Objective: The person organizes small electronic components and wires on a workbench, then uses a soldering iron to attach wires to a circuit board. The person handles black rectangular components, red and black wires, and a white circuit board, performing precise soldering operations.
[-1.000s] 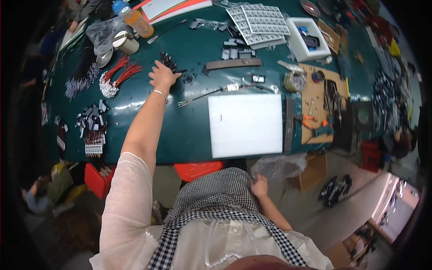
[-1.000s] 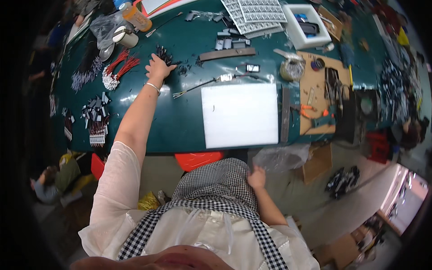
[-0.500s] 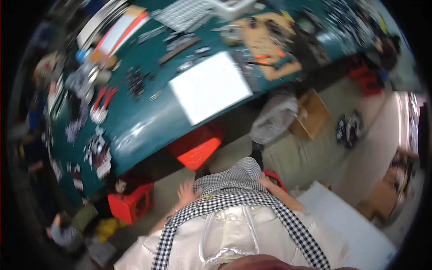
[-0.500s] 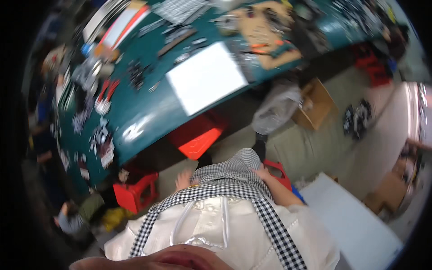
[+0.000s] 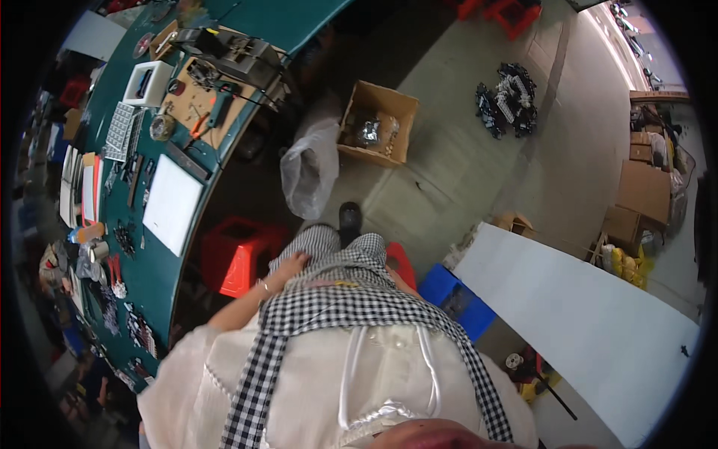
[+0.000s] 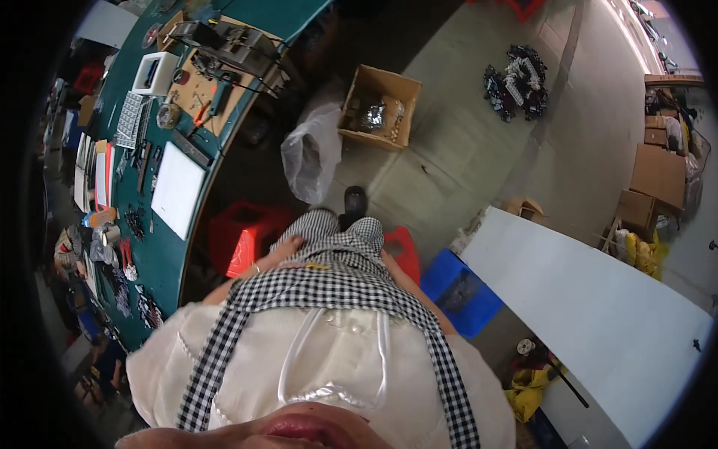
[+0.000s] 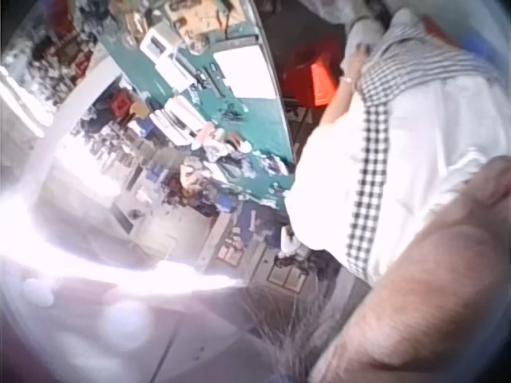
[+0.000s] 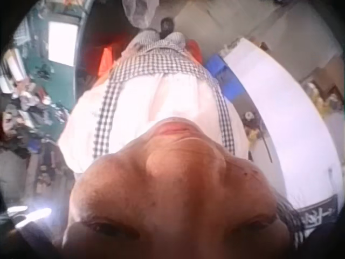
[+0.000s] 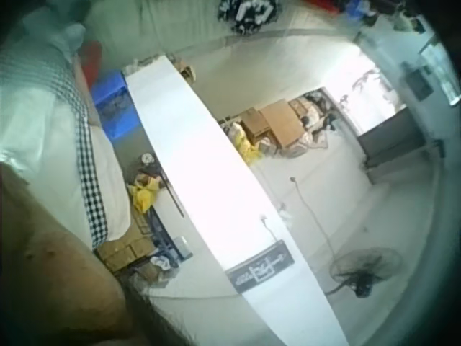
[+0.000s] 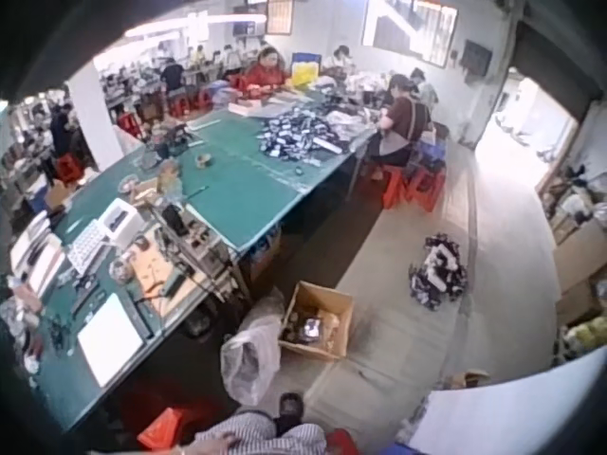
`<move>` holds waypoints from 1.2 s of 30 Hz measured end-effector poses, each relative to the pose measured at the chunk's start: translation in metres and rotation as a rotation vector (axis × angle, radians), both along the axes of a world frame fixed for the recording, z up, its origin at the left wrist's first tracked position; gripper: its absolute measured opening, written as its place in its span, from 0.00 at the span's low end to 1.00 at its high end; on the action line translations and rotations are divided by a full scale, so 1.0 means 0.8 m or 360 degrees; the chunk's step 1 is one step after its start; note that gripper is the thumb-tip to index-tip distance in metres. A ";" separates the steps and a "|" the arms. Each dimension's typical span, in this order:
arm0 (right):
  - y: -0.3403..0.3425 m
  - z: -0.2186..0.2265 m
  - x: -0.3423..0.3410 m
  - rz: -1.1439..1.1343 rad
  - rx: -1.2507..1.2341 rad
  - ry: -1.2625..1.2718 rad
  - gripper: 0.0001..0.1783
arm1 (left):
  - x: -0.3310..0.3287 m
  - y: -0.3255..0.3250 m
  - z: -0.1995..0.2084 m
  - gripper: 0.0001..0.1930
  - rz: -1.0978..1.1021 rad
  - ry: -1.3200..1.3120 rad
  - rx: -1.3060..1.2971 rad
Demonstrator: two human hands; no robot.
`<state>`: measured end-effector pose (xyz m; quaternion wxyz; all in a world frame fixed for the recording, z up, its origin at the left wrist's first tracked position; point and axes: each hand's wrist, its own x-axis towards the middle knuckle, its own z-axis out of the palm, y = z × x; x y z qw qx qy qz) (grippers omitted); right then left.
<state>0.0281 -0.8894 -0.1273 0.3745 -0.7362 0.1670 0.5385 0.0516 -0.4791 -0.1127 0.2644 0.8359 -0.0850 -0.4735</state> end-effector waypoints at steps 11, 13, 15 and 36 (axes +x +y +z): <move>-0.258 0.067 0.095 -0.0277 -0.0571 -0.0165 0.36 | 0.297 -0.313 0.143 0.20 -0.0740 0.0055 0.0207; -0.298 0.070 0.132 -0.0293 -0.0622 -0.0209 0.35 | 0.321 -0.342 0.103 0.20 -0.0769 0.0141 0.0209; -0.328 0.070 0.172 -0.0260 -0.0616 -0.0244 0.34 | 0.331 -0.367 0.026 0.19 -0.0578 0.0251 0.0157; -0.562 0.004 0.662 0.0043 -0.0260 -0.0445 0.24 | 0.644 -0.614 -0.025 0.20 0.0402 0.0306 -0.0251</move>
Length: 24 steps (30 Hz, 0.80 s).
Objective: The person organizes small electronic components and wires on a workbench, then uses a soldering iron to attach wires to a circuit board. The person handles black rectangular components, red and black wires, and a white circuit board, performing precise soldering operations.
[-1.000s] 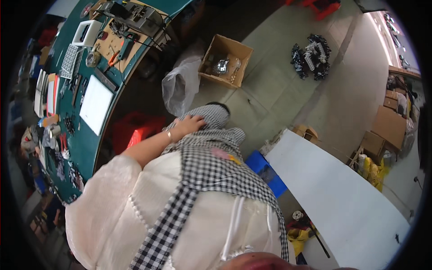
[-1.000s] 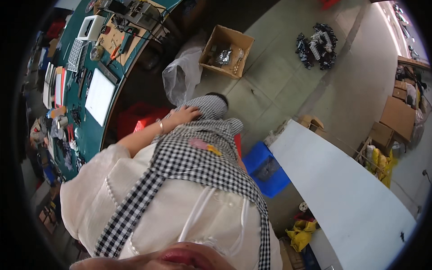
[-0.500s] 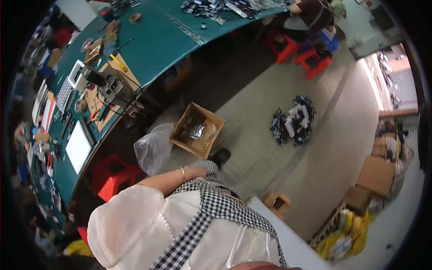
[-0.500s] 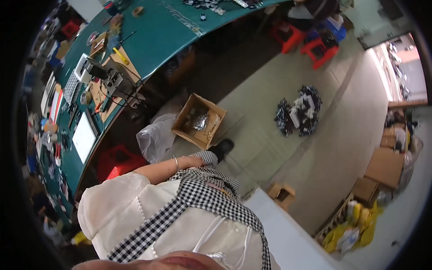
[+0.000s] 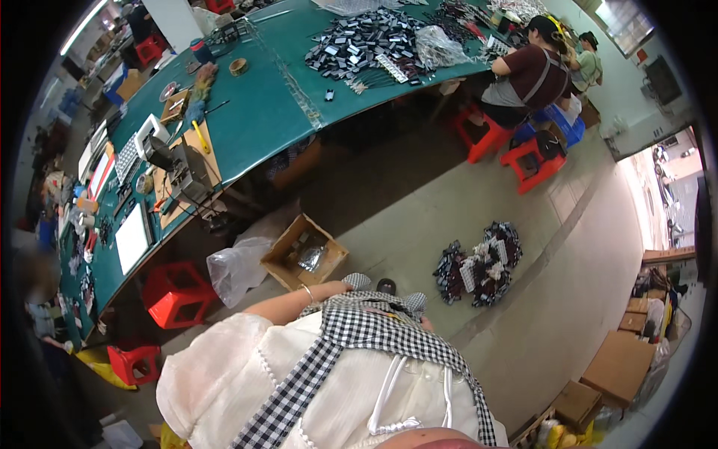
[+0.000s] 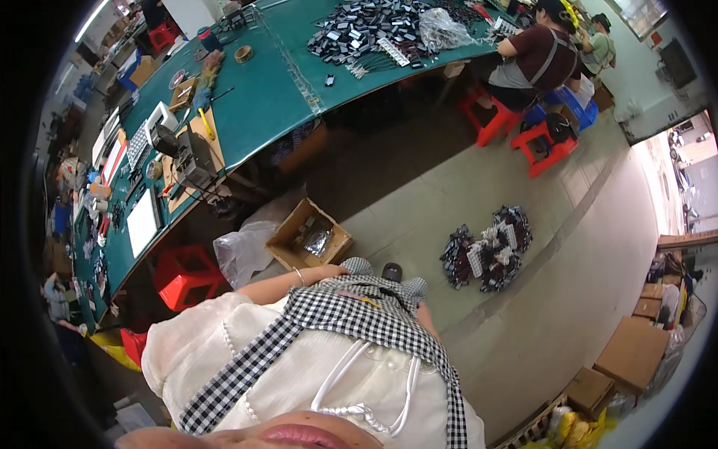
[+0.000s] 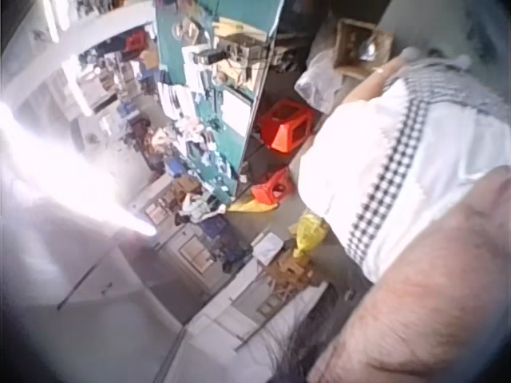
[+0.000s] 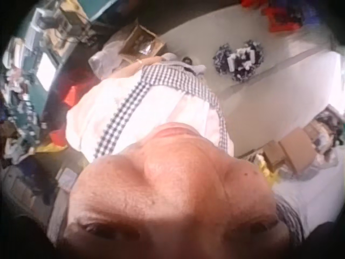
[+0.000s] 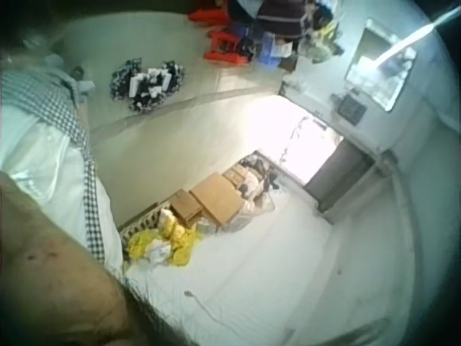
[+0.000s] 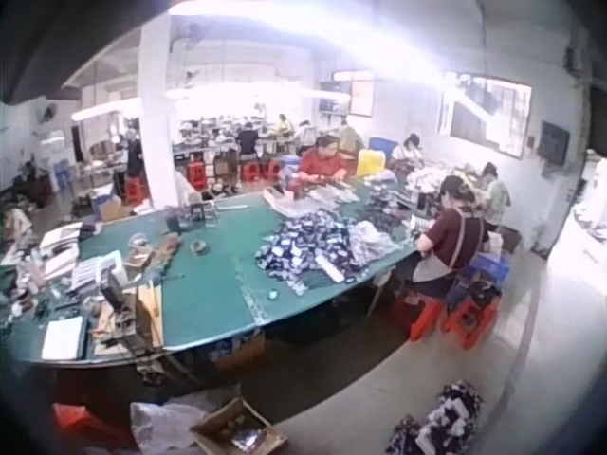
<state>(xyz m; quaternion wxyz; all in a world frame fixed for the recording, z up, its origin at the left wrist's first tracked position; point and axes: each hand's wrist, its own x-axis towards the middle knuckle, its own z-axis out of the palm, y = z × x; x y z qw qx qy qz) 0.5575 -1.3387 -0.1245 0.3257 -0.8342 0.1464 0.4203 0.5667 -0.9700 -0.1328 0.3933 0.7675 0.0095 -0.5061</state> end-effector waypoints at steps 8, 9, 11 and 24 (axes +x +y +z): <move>-0.042 -0.024 0.292 0.0018 -0.0073 -0.0549 0.39 | 0.088 0.001 0.049 0.26 0.0614 -0.0207 0.0076; -0.002 0.003 0.329 0.0062 -0.0057 -0.0637 0.39 | 0.087 0.013 0.034 0.27 0.0808 -0.0229 0.0026; 0.065 0.049 0.401 0.0068 0.0051 -0.0745 0.37 | 0.128 0.022 0.028 0.28 0.0957 -0.0184 0.0047; 0.334 0.161 0.788 -0.0088 0.1197 0.0146 0.37 | 0.522 0.205 0.178 0.26 0.1676 -0.0481 -0.0381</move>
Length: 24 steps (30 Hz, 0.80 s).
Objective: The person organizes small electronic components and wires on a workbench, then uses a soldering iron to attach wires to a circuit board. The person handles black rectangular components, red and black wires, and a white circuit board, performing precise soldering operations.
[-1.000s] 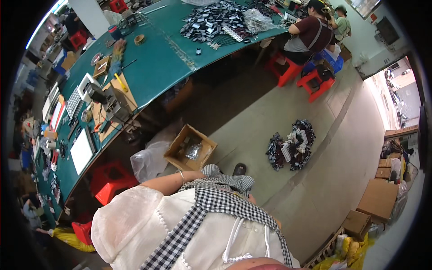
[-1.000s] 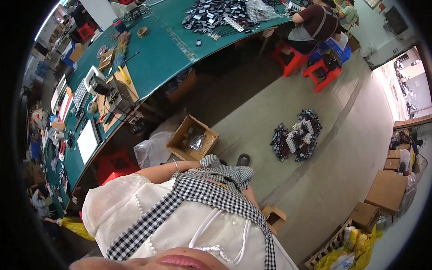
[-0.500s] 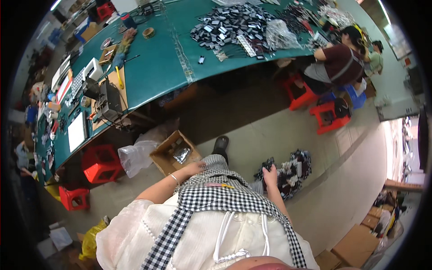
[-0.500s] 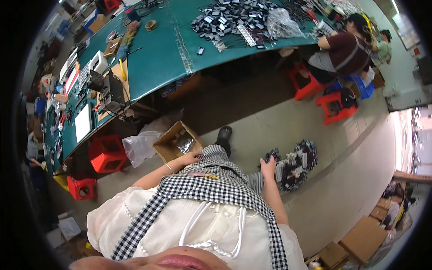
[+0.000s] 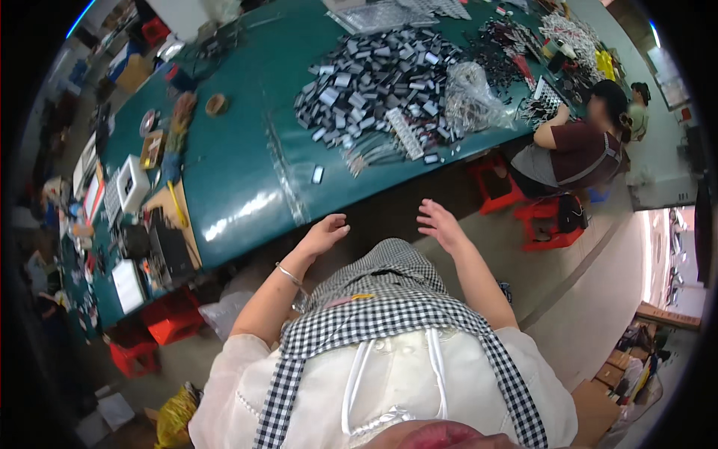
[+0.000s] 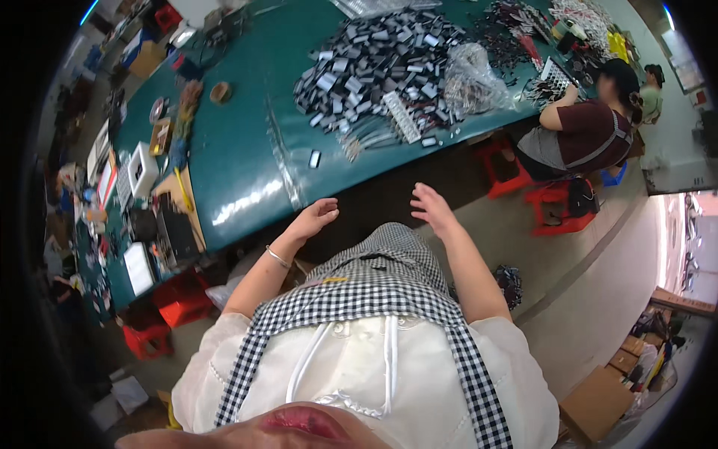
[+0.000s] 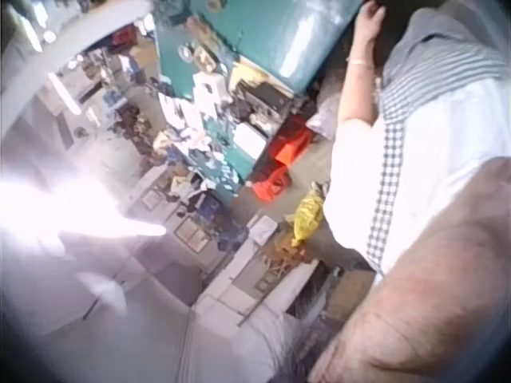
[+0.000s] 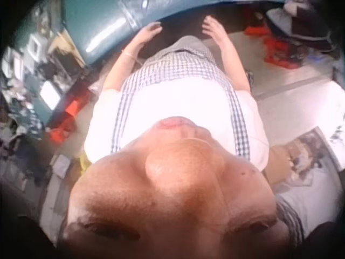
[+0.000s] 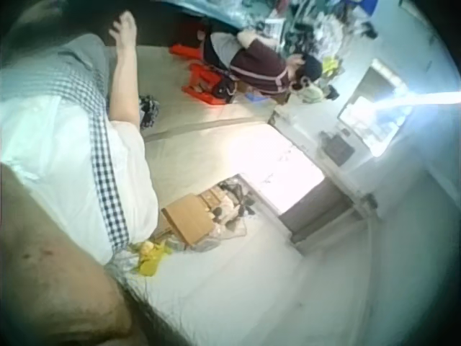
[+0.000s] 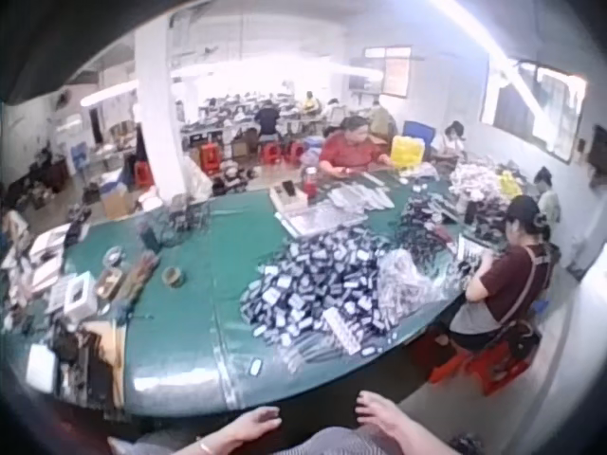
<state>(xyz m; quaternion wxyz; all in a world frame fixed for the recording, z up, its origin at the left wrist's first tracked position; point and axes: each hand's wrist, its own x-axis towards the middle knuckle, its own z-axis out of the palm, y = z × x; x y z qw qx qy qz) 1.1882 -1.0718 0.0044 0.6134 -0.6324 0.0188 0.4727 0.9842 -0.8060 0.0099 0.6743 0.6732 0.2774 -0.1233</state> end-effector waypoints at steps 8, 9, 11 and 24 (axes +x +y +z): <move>0.130 -0.008 0.284 -0.0387 0.0490 0.0061 0.45 | 0.271 0.065 0.028 0.39 0.0544 -0.0145 -0.0140; 0.149 -0.022 0.323 -0.0429 0.0541 0.0042 0.46 | 0.307 0.070 0.022 0.41 0.0611 -0.0188 -0.0140; 0.192 -0.027 0.383 -0.0456 0.0514 -0.0018 0.48 | 0.369 0.085 0.010 0.45 0.0754 -0.0177 -0.0071; 0.318 -0.055 0.536 -0.0002 -0.0193 0.0058 0.52 | 0.589 0.169 0.003 0.52 0.1393 0.0490 -0.0255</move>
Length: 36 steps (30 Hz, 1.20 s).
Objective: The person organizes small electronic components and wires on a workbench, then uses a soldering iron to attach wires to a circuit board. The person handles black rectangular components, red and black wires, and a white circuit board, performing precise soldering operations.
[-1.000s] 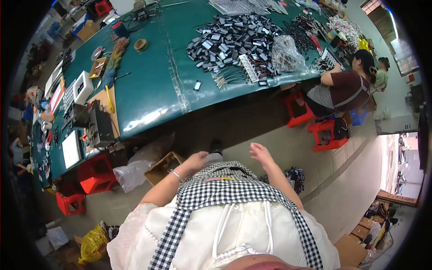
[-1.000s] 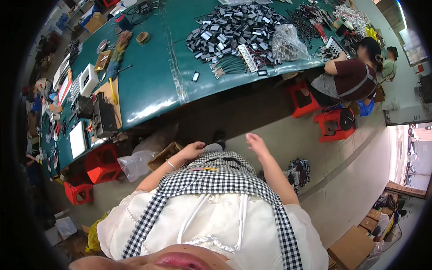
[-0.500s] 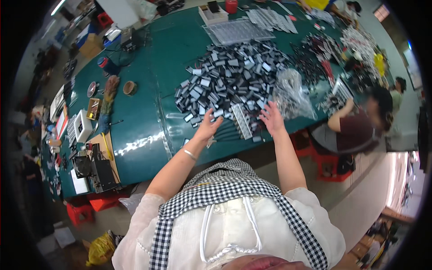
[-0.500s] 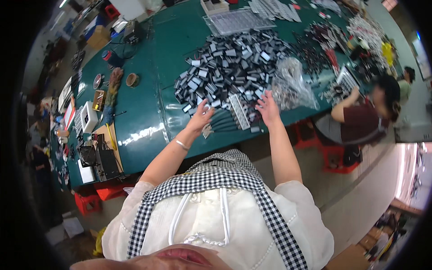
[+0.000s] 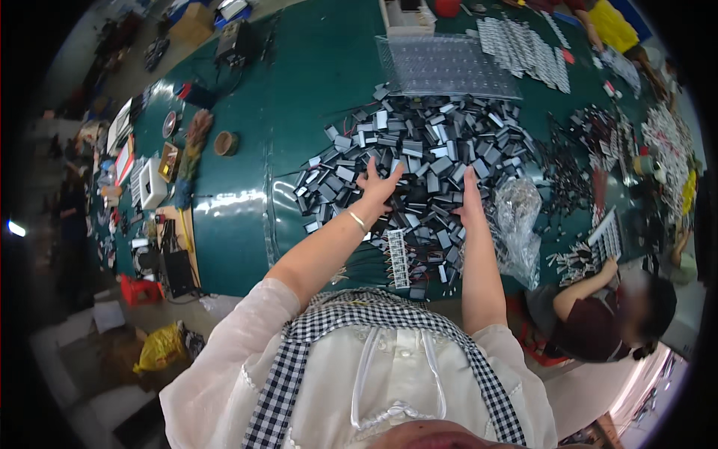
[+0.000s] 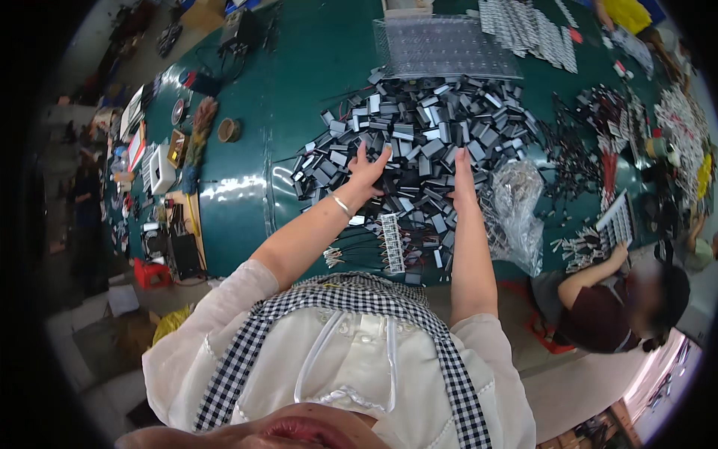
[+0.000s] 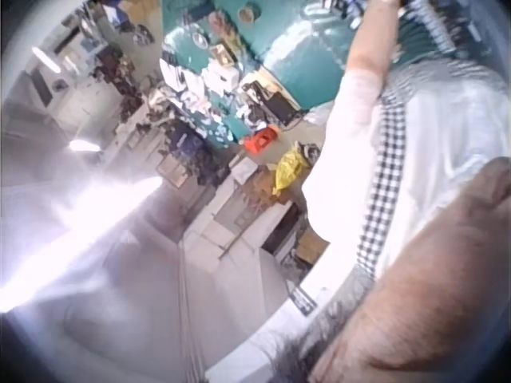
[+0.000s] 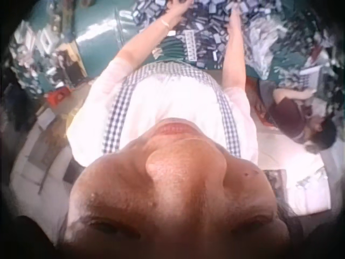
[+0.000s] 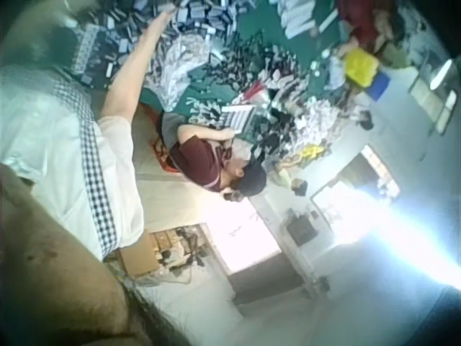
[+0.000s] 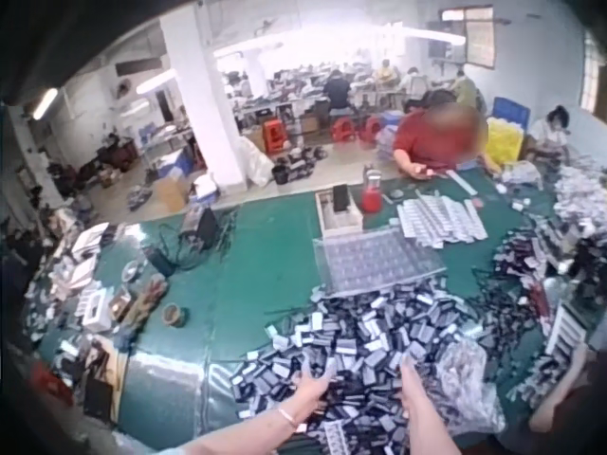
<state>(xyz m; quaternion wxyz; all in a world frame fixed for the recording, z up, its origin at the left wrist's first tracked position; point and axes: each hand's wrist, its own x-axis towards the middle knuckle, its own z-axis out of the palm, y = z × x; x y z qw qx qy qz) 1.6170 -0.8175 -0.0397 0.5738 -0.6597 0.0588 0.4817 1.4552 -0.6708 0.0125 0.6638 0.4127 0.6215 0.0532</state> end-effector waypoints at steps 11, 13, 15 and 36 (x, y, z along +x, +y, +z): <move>0.060 -0.005 -0.028 -0.0177 -0.0009 -0.0315 0.36 | 0.053 0.015 -0.044 0.40 -0.0139 0.0331 0.0378; 0.060 -0.013 -0.036 -0.0353 0.0272 -0.0119 0.38 | 0.062 0.013 -0.034 0.42 -0.0167 0.0458 0.0391; 0.059 -0.006 -0.038 -0.0406 0.0294 -0.0071 0.39 | 0.067 0.011 -0.025 0.43 -0.0161 0.0498 0.0404; 0.062 -0.013 0.003 0.0071 0.0330 0.0564 0.39 | 0.041 0.043 -0.085 0.35 -0.0295 -0.0101 0.0379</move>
